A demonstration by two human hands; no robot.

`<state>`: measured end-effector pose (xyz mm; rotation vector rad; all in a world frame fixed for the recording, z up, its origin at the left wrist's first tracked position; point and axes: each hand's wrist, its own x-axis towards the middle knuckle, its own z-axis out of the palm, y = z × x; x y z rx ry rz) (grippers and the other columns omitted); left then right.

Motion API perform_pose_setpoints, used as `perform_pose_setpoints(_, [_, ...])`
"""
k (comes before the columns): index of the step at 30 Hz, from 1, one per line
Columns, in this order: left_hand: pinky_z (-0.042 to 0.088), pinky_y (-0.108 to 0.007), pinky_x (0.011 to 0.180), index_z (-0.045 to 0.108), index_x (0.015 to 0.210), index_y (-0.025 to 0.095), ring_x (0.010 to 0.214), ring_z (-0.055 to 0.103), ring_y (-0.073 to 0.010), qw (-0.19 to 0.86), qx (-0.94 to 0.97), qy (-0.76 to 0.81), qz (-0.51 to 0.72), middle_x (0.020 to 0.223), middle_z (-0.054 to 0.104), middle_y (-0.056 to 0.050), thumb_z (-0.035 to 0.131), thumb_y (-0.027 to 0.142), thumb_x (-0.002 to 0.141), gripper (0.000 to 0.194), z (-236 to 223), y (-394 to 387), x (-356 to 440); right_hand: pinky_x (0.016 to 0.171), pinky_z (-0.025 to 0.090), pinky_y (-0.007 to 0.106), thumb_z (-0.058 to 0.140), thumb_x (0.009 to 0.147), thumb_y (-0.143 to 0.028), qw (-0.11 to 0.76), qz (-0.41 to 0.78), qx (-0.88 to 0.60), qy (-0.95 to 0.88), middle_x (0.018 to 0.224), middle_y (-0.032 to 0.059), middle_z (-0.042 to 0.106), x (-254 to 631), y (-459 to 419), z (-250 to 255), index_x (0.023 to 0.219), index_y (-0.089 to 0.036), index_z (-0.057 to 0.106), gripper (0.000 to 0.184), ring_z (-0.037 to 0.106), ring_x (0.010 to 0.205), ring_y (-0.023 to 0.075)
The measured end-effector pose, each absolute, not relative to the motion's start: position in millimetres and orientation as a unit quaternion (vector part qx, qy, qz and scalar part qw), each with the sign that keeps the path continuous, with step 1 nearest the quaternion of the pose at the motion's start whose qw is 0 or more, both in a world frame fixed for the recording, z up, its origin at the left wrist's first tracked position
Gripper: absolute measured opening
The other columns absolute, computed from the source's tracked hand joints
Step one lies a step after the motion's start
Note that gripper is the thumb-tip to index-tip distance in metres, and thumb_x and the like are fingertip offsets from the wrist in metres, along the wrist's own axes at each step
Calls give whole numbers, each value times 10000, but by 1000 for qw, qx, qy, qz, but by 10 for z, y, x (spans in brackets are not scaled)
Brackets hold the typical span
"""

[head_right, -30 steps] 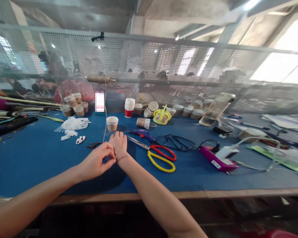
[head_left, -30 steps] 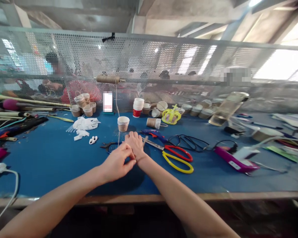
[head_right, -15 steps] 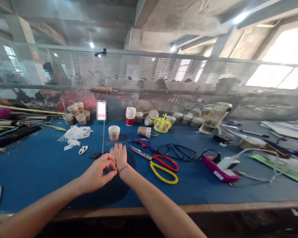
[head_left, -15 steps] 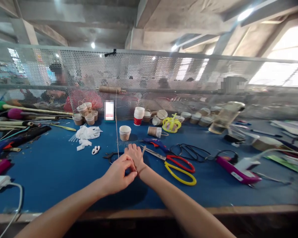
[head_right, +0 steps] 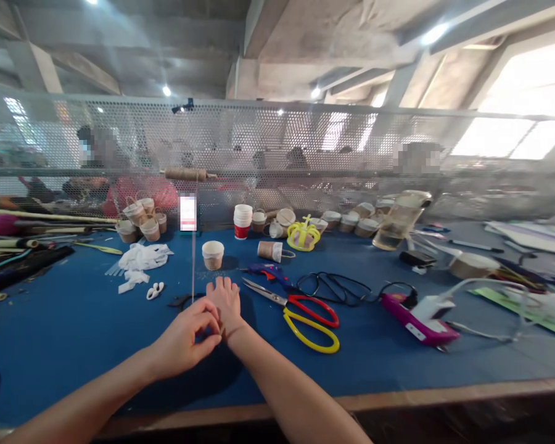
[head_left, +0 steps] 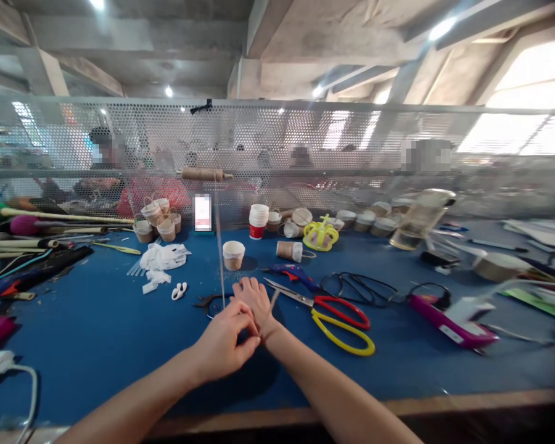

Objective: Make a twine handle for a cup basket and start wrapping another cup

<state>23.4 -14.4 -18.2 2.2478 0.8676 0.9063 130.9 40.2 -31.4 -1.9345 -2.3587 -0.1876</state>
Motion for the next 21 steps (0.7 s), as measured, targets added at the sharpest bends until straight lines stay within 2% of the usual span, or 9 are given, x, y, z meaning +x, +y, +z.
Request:
perform_pose_setpoints(3, [473, -274, 744, 545, 696, 171, 766, 559, -149, 291, 851, 279, 336, 834, 556, -48, 544, 120, 723, 57, -152, -170, 254, 764, 361, 346, 426, 863, -204, 50, -62, -634, -769, 1055, 151, 551, 1300, 393, -315, 1004, -140, 601, 234, 454, 991, 256])
perform_pose_setpoints(6, [460, -318, 795, 541, 694, 168, 834, 547, -173, 249, 827, 336, 375, 898, 525, -69, 507, 114, 744, 81, -165, -174, 264, 762, 360, 335, 390, 868, -158, 49, -58, -625, -777, 1046, 125, 566, 1293, 383, -320, 969, -162, 617, 248, 465, 985, 245])
perform_pose_setpoints(8, [467, -309, 765, 541, 683, 166, 809, 545, -168, 257, 827, 341, 366, 895, 523, -67, 521, 110, 728, 75, -190, -167, 265, 763, 361, 340, 390, 862, -144, 52, -56, -620, -781, 1042, 121, 573, 1295, 382, -324, 953, -164, 623, 251, 469, 983, 249])
perform_pose_setpoints(11, [464, -275, 741, 547, 693, 167, 783, 550, -150, 292, 835, 307, 351, 870, 543, -52, 539, 113, 725, 63, -210, -158, 258, 765, 366, 359, 410, 853, -161, 63, -51, -619, -781, 1048, 138, 569, 1296, 388, -320, 951, -147, 624, 236, 464, 992, 268])
perform_pose_setpoints(15, [447, -296, 775, 554, 702, 150, 838, 541, -169, 278, 812, 354, 372, 921, 513, -78, 516, 111, 738, 65, -191, -166, 239, 779, 366, 371, 379, 850, -118, 80, -26, -613, -786, 1046, 147, 571, 1272, 383, -313, 933, -141, 635, 270, 466, 997, 270])
perform_pose_setpoints(18, [431, -292, 790, 559, 696, 150, 848, 535, -166, 296, 829, 315, 355, 937, 513, -75, 543, 111, 719, 47, -180, -193, 228, 794, 363, 403, 415, 837, -137, 105, 0, -608, -787, 1050, 172, 565, 1257, 364, -316, 925, -123, 639, 241, 459, 1009, 294])
perform_pose_setpoints(21, [425, -256, 686, 554, 699, 156, 739, 515, -138, 331, 831, 293, 338, 873, 536, -54, 551, 123, 717, 37, -168, -196, 201, 813, 359, 438, 469, 814, -154, 144, 32, -603, -784, 1062, 197, 559, 1282, 358, -280, 896, -96, 642, 200, 453, 1025, 321])
